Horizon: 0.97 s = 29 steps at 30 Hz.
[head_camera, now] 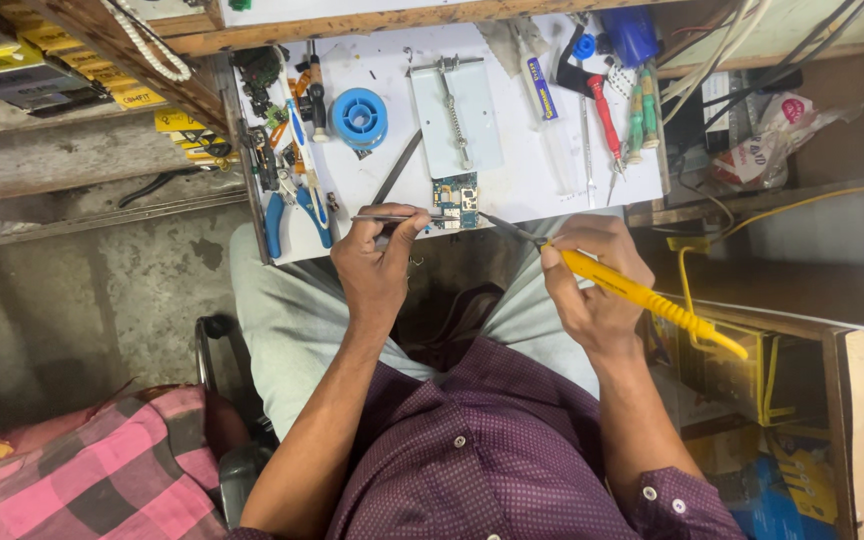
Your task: The person sits at a cluttered repair workbench and solders a small circuit board. They hold the board with tweezers in one hand while applying a yellow soldering iron to the board, occasionally repositioning the board and picking up solder wire from a blue spool to add solder to the joints.
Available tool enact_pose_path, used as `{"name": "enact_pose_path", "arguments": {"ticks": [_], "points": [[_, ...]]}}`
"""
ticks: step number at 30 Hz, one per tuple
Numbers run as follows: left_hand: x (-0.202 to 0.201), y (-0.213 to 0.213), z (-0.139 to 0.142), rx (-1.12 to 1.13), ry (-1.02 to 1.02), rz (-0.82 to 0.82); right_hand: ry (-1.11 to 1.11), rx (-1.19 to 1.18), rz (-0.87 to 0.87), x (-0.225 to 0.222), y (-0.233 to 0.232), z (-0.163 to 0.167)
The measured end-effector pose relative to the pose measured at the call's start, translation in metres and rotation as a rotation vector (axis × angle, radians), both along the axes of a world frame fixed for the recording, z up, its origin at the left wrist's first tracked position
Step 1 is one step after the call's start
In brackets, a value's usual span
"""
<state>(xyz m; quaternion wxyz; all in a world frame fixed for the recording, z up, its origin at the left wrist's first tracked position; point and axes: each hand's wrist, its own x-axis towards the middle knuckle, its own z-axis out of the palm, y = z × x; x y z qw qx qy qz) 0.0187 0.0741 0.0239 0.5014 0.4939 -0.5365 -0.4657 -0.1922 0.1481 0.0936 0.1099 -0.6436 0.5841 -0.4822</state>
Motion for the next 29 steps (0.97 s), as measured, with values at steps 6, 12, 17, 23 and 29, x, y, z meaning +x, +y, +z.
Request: {"name": "enact_pose_path", "arguments": {"ticks": [6, 12, 17, 23, 29], "points": [[-0.0004, 0.0001, 0.0006, 0.009, 0.004, 0.000, -0.005, 0.027, 0.005, -0.0009, 0.0040, -0.0023], [-0.0007, -0.0002, 0.0015, -0.005, 0.003, 0.003, 0.007, 0.016, 0.031, -0.0008, 0.0013, -0.0027], [-0.0011, 0.0000, 0.0010, 0.008, 0.011, 0.004, 0.011, 0.023, 0.037, -0.0009, 0.0011, -0.0017], [-0.0004, -0.0004, -0.0001, -0.001, 0.010, -0.008, 0.026, 0.006, 0.045, -0.0011, -0.0003, -0.0016], [-0.0005, -0.0005, 0.0003, 0.013, -0.005, -0.006, 0.010, 0.020, 0.040, -0.0008, -0.0001, -0.0009]]}}
